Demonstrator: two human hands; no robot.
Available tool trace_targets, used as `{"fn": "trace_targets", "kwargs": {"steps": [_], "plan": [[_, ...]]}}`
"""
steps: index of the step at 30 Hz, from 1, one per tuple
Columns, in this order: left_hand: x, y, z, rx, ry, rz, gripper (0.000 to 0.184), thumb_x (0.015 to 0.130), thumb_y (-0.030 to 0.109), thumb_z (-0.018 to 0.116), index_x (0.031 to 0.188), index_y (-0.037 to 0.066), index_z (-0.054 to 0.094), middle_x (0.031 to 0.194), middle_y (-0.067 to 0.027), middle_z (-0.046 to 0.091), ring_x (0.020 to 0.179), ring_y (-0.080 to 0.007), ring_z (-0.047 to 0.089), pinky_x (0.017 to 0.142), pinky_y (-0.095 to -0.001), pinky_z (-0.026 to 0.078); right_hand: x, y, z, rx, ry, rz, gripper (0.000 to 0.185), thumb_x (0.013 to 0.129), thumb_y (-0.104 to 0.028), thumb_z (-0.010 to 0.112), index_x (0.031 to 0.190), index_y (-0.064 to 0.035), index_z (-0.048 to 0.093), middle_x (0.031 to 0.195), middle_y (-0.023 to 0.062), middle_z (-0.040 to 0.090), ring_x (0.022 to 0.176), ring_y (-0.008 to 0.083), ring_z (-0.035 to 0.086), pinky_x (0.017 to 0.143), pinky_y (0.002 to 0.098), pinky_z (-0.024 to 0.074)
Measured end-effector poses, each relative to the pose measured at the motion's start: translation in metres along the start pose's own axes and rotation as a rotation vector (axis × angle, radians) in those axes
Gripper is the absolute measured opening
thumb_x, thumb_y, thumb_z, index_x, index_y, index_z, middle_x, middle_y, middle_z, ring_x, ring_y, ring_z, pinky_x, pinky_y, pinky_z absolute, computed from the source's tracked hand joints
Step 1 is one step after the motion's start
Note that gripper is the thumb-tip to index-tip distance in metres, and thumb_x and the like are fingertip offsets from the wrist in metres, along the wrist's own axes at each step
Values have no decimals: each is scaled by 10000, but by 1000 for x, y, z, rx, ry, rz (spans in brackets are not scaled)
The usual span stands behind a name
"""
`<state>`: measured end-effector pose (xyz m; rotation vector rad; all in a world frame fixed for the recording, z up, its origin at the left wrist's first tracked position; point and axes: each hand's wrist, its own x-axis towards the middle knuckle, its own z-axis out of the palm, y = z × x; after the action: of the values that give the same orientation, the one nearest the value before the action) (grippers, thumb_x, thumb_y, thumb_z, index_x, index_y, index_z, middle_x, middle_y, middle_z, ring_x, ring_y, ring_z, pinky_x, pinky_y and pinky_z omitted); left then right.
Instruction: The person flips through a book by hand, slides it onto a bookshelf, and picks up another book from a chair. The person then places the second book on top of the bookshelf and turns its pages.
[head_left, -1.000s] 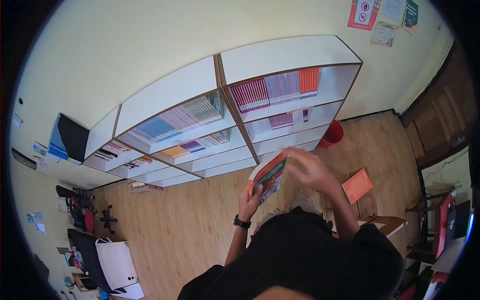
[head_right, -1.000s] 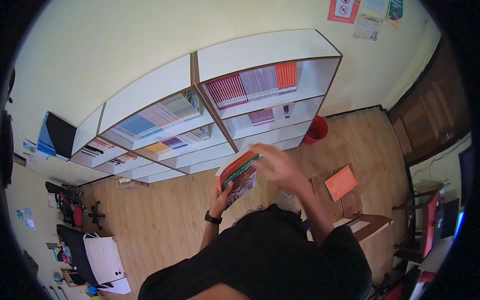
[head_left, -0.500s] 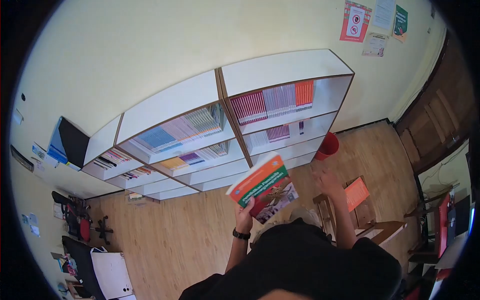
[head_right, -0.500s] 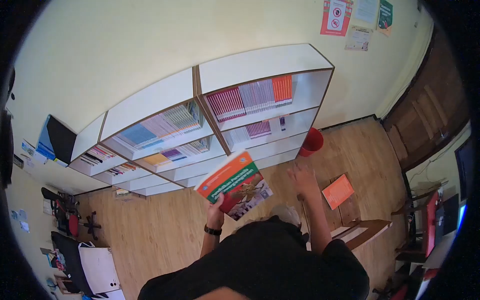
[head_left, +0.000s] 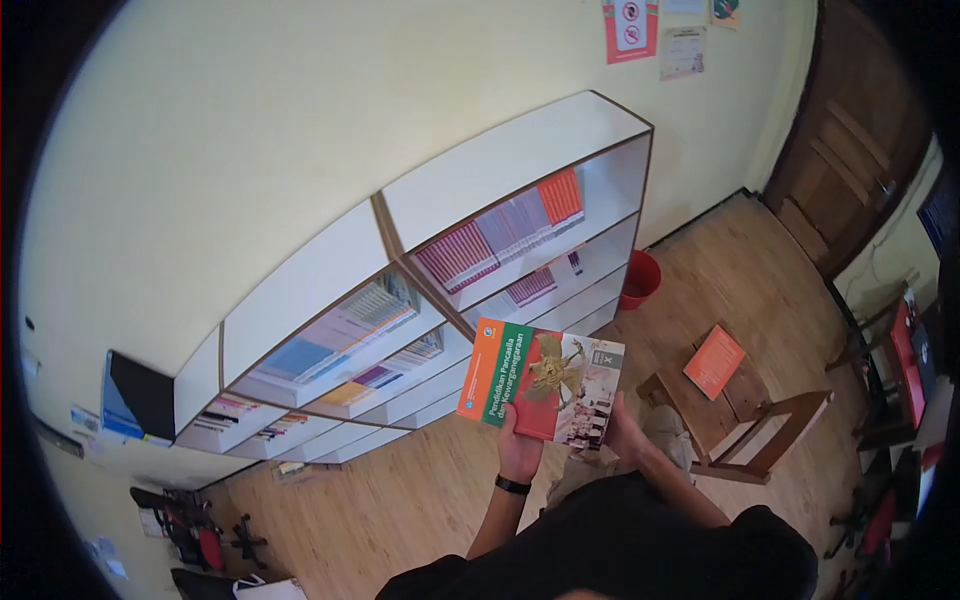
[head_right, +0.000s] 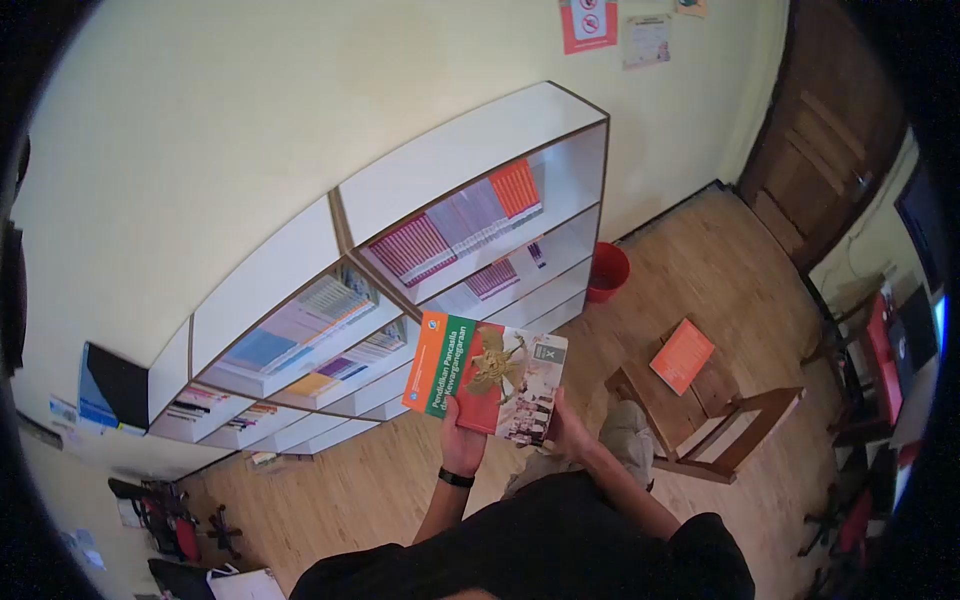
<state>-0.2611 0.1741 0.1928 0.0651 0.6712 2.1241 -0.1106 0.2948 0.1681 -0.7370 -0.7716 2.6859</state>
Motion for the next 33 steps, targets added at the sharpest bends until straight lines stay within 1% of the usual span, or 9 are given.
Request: {"fn": "trace_targets", "kwargs": {"steps": [2,8,11,13,14,16,25,29,33], "plan": [[6,-12,-1,45,34,-78,522,1012,357,410,1423,44,334,1458,-105,413,1324,-263,421,1110,-462,327,-2,-8,-15,-162,141,-1,447,966,-269,540,1319,-9,451,1192,91,601,1057,202,601,930,355,483],[20,-56,-25,349,274,-308,536,984,395,496,1384,53,395,1430,-80,444,1331,-217,404,1102,-407,315,-10,-37,-27,-324,283,-196,360,837,-54,610,1185,13,550,1071,76,640,958,149,609,862,299,484],[20,-81,-23,550,395,-180,740,884,418,664,1448,106,300,1440,-79,410,1361,-185,334,1103,-418,250,-9,-50,-39,-276,387,-257,367,819,-36,612,1176,16,540,1042,73,642,906,148,622,821,290,506],[14,-93,-13,1302,302,562,935,770,339,780,1488,119,224,1513,-125,300,1418,-223,243,1106,-432,204,-8,-62,-43,-442,447,-211,380,811,-41,613,1178,15,535,1018,68,640,894,151,617,814,296,502],[11,-86,1,1313,303,544,935,770,339,780,1488,119,224,1513,-125,300,1418,-223,243,1106,-432,204,-7,-67,-45,-432,457,-198,380,811,-41,613,1178,15,535,1018,68,640,894,151,617,814,296,502],[10,-63,35,1747,-498,360,1078,662,265,828,1503,90,179,1548,-178,209,1441,-303,194,1121,-449,179,-2,-75,-49,-648,370,-303,379,796,-92,625,1144,23,529,973,80,637,863,152,609,779,315,498],[29,-70,31,1399,-246,417,698,759,-105,599,1413,45,406,1377,-169,507,1228,-308,530,989,-350,430,-26,-111,37,-1058,7,-128,463,898,-180,612,1283,27,460,1070,133,603,997,195,582,865,328,468],[12,-78,6,873,80,267,307,827,-70,575,1129,-24,608,959,-112,683,824,-141,653,761,-302,526,-47,-99,88,-1525,-254,-501,524,882,-264,638,1314,-15,478,1184,178,527,1171,315,504,962,406,419],[3,-81,-22,884,141,307,230,841,-38,593,1068,-27,623,903,-86,676,791,-119,633,720,-291,515,-56,-92,113,-1481,-511,-878,564,836,-293,678,1312,-47,503,1300,161,477,1261,320,456,1025,442,378]]}}
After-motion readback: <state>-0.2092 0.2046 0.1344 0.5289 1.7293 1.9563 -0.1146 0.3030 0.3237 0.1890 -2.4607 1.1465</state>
